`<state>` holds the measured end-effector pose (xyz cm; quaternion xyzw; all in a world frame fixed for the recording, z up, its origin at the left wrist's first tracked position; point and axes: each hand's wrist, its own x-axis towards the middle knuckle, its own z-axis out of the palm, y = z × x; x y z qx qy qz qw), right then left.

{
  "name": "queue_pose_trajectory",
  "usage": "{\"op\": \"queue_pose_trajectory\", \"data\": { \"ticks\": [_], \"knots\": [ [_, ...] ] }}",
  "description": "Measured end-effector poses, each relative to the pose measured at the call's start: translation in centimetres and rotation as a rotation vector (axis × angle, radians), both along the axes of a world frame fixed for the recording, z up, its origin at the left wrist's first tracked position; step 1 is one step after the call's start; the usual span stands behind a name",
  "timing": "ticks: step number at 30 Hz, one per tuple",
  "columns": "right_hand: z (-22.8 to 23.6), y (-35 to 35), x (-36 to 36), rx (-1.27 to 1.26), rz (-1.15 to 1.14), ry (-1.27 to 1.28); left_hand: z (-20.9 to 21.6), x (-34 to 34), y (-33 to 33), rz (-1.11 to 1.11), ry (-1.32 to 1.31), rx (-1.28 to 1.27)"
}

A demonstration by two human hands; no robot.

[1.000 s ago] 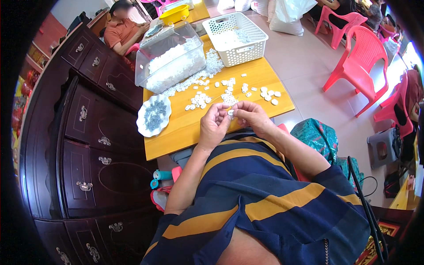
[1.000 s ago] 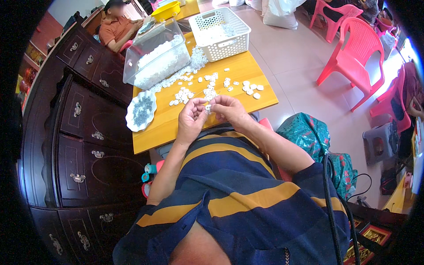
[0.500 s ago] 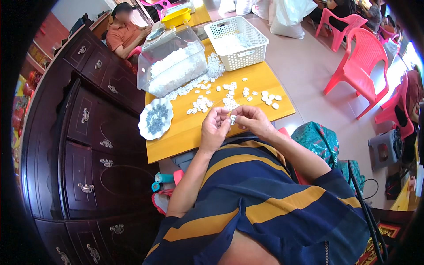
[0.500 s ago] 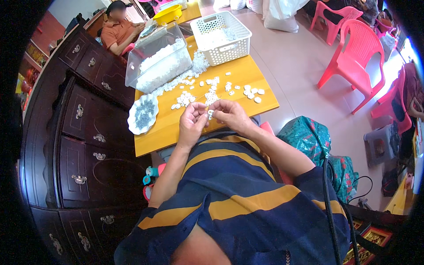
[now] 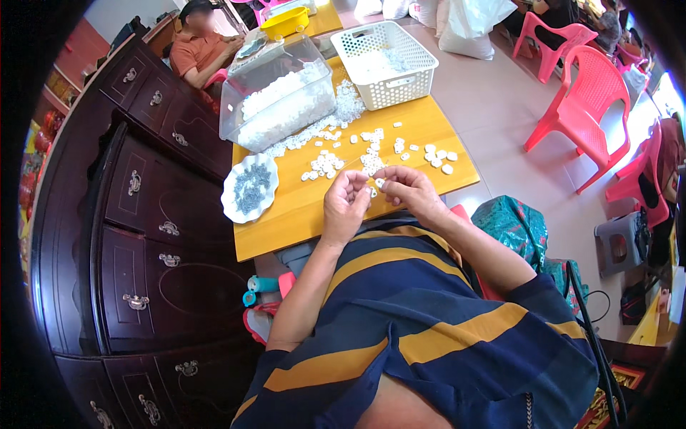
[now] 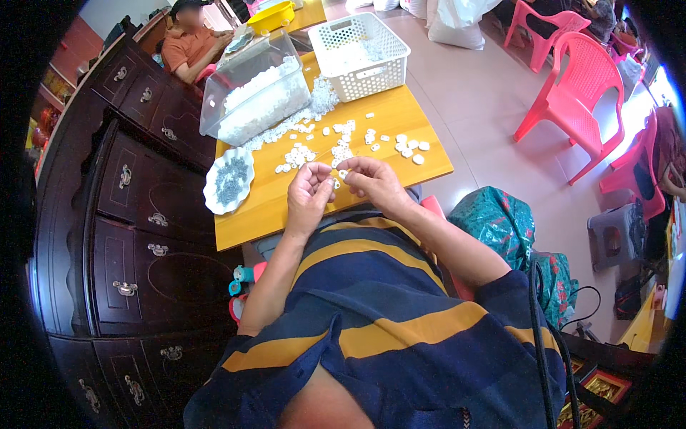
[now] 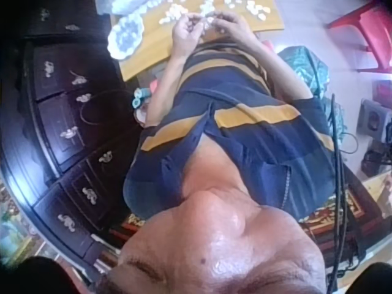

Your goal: The person assembles small white plastic components by hand on a table, picking them up and fitting them together.

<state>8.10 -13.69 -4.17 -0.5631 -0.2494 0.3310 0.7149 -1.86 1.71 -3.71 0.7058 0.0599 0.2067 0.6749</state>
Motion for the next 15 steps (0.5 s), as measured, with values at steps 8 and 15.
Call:
{"op": "queue_pose_trajectory", "data": {
  "ticks": [8,15],
  "knots": [
    [0.2,0.0,0.2,0.073,-0.025,0.087,-0.5,0.2,0.7,0.238,0.031,0.425],
    [-0.3,-0.6,1.2,0.063,-0.126,0.197,-1.2,0.3,2.5,0.274,0.141,0.836]
  ]
}}
